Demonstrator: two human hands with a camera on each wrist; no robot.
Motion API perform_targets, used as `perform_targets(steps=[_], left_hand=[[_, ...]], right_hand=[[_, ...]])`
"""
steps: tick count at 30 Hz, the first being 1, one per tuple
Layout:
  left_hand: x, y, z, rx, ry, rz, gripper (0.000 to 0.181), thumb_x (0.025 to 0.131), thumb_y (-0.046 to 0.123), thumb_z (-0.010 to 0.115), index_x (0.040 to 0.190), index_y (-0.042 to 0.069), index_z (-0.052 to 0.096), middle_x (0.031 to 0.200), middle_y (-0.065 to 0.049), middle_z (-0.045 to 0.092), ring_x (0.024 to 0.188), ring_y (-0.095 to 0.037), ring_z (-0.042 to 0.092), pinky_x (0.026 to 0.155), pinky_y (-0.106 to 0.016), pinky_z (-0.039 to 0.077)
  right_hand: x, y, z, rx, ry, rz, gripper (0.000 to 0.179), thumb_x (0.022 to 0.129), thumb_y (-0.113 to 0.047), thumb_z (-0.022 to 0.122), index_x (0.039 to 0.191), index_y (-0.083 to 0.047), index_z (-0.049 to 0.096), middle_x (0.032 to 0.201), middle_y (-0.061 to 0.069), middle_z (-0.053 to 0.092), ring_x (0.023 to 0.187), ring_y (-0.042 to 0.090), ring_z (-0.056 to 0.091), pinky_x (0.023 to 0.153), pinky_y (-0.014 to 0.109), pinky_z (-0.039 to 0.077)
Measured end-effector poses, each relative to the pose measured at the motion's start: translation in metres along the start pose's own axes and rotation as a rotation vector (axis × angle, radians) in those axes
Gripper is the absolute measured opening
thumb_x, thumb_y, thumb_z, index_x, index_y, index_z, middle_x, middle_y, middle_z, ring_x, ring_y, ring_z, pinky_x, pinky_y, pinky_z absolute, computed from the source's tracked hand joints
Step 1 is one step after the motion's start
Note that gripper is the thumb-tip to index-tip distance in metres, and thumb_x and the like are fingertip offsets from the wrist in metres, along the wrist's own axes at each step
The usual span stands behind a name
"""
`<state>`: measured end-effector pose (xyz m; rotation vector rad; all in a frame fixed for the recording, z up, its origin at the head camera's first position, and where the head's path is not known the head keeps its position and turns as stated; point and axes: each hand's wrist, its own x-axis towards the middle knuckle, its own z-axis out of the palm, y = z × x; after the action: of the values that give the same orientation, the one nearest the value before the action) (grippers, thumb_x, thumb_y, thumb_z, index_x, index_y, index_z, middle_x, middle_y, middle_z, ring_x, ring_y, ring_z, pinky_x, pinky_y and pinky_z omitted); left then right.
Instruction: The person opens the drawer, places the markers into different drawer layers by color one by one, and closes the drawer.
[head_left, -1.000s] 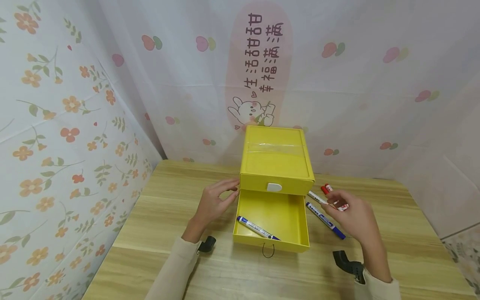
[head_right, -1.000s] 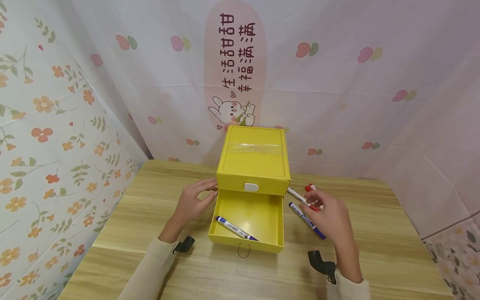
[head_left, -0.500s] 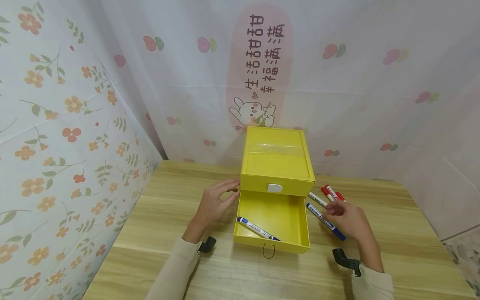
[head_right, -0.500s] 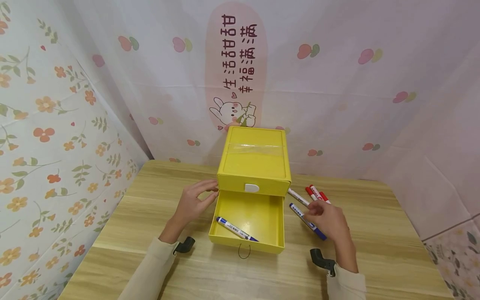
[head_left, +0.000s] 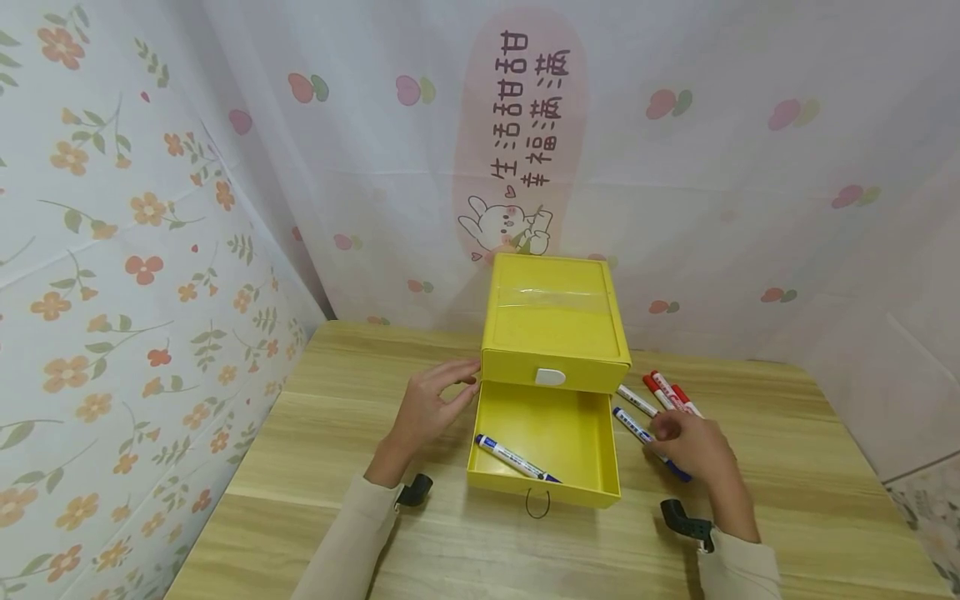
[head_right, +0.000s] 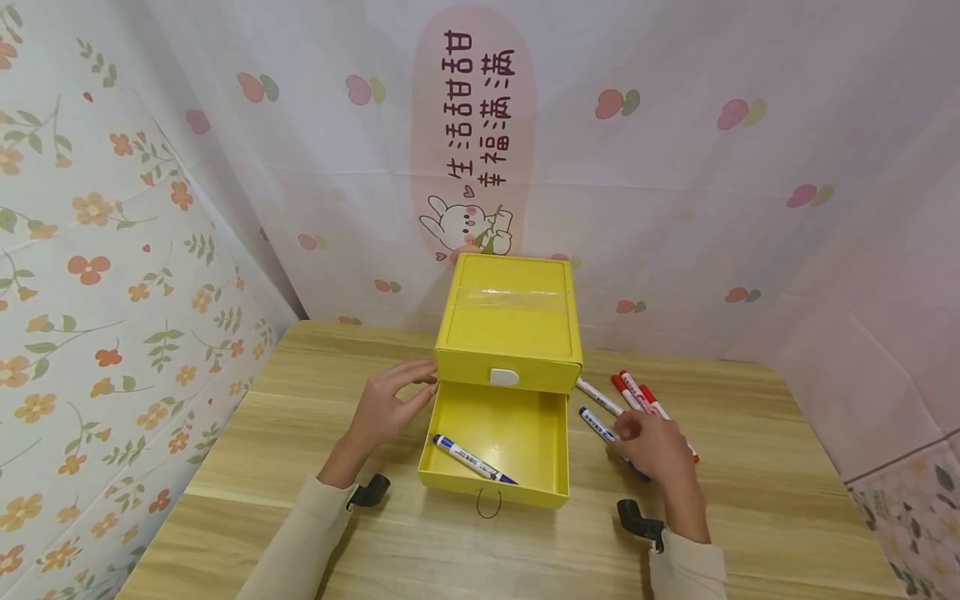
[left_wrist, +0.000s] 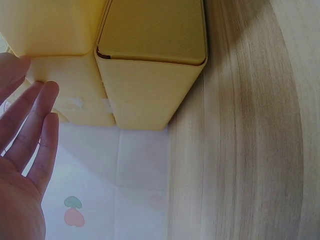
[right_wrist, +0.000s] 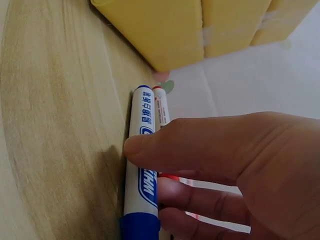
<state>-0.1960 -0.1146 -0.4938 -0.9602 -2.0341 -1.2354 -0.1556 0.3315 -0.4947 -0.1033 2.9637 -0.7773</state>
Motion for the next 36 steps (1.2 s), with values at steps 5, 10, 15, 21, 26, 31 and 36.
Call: perform_targets(steps=[5,10,15,21,26,31,36], left_hand=[[-0.0006,-0.0004,0.0003,-0.002,-0.005,-0.006,0.034,0.09,-0.012,0.084,0.123,-0.006,0.08,0.121,-0.021,0.079,0.087,-0.028,0.082,0.082,-0.044,0.068],[-0.0007,0.0,0.0002,0.001,-0.01,-0.012,0.034,0.09,-0.011,0.084,0.124,-0.006,0.08,0.122,-0.021,0.079,0.088,-0.027,0.082,0.083,-0.044,0.068],[-0.0001,0.001,-0.0002,0.004,-0.009,-0.009,0.033,0.09,-0.01,0.085,0.123,-0.006,0.08,0.122,-0.021,0.079,0.088,-0.027,0.082,0.083,-0.044,0.068],[-0.0002,0.0013,-0.0005,0.011,-0.012,-0.013,0.033,0.09,-0.009,0.086,0.122,-0.006,0.08,0.122,-0.02,0.079,0.088,-0.028,0.082,0.085,-0.043,0.068],[-0.0007,0.0009,-0.0008,0.005,-0.009,-0.01,0.034,0.09,-0.011,0.085,0.123,-0.006,0.08,0.122,-0.02,0.08,0.087,-0.029,0.082,0.084,-0.043,0.068],[-0.0005,0.0014,-0.001,0.001,-0.007,-0.01,0.034,0.09,-0.011,0.084,0.123,-0.006,0.08,0.122,-0.02,0.08,0.087,-0.028,0.082,0.083,-0.044,0.068],[-0.0005,0.0006,-0.0008,0.002,-0.011,-0.02,0.033,0.092,-0.009,0.084,0.124,-0.006,0.079,0.122,-0.02,0.079,0.089,-0.027,0.082,0.085,-0.044,0.068]], right_hand=[[0.0009,0.0013,0.0016,-0.043,-0.007,-0.005,0.028,0.086,-0.021,0.092,0.103,-0.003,0.078,0.089,0.001,0.074,0.08,0.021,0.063,0.068,0.039,0.05],[0.001,0.0024,0.0038,-0.047,-0.007,0.001,0.026,0.085,-0.021,0.092,0.099,-0.004,0.078,0.087,0.0,0.072,0.078,0.021,0.061,0.066,0.038,0.047],[0.001,0.003,0.0064,-0.041,-0.006,0.005,0.023,0.084,-0.02,0.092,0.096,-0.005,0.078,0.084,-0.002,0.072,0.076,0.019,0.059,0.065,0.037,0.046],[0.0005,0.0009,0.0066,-0.031,-0.013,0.016,0.023,0.085,-0.02,0.091,0.095,-0.004,0.077,0.084,-0.001,0.073,0.076,0.018,0.06,0.066,0.037,0.047],[-0.0005,0.0001,0.0067,-0.036,-0.01,0.012,0.021,0.085,-0.02,0.09,0.092,-0.005,0.077,0.082,-0.002,0.072,0.074,0.018,0.059,0.065,0.037,0.046],[-0.0005,-0.0004,0.0065,-0.035,-0.011,0.011,0.019,0.086,-0.02,0.088,0.093,-0.005,0.078,0.082,-0.003,0.07,0.074,0.019,0.058,0.064,0.036,0.046],[0.0005,-0.002,0.0018,-0.038,-0.004,0.026,0.022,0.089,-0.021,0.086,0.099,-0.003,0.078,0.085,0.0,0.071,0.077,0.021,0.059,0.066,0.037,0.046]])
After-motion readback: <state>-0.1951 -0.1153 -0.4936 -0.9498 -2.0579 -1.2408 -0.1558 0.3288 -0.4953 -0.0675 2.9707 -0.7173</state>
